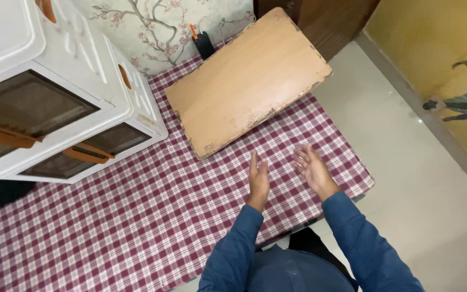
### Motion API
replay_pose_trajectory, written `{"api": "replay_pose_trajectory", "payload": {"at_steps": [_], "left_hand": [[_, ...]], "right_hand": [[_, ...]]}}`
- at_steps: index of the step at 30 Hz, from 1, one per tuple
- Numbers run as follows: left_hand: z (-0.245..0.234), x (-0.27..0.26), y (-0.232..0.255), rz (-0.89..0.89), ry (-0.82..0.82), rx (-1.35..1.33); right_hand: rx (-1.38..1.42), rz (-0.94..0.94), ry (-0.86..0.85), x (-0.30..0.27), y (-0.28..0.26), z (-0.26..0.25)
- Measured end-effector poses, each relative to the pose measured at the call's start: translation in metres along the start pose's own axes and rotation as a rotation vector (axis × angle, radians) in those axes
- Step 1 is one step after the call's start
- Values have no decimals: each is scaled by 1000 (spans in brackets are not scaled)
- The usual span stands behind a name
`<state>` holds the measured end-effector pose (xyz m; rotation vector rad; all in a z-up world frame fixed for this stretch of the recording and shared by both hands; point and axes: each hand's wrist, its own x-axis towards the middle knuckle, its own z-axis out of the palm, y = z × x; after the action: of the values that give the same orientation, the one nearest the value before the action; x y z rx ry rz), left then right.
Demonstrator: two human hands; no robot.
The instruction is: The person assembles a small table by unfolding a metal frame and placing a wooden board on top. They then stack two white plastic storage boxes on a checkered surface and secure them with orange straps. The person also handles a cardboard piece and positions it on the table.
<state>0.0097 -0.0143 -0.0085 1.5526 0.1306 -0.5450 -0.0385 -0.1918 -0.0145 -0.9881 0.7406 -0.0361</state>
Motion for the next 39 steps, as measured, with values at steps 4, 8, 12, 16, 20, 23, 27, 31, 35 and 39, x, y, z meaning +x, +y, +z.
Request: {"api": "replay_pose_trajectory", "payload": {"at_steps": [4, 8, 12, 16, 20, 23, 27, 31, 35, 39], "left_hand": [[29, 41, 2, 262, 114, 177], [53, 76, 6, 378, 181, 382], [74, 108, 21, 440, 192, 704], [89, 138, 33, 458, 197, 821], [99, 175, 37, 527, 171, 936], [108, 204, 31, 443, 162, 1022], [112, 232, 19, 459, 253, 1188], [107, 249, 15, 498, 283, 1338], [97, 250, 16, 540, 269, 1467], [87, 242, 20, 574, 239, 1553]], "right_hand": [[15, 37, -91, 62, -7, -21], [61, 84, -177, 131, -15, -42], [96, 109, -184, 183, -31, -45], [82, 115, -208, 217, -45, -35], [149, 194, -90, 248, -57, -25], [210, 106, -136, 269, -55, -22], [183, 113, -107, 287, -48, -24], [99, 32, -50, 295, -42, -18], [19, -25, 13, 297, -39, -17], [-15, -69, -19, 289, -39, -19]]}}
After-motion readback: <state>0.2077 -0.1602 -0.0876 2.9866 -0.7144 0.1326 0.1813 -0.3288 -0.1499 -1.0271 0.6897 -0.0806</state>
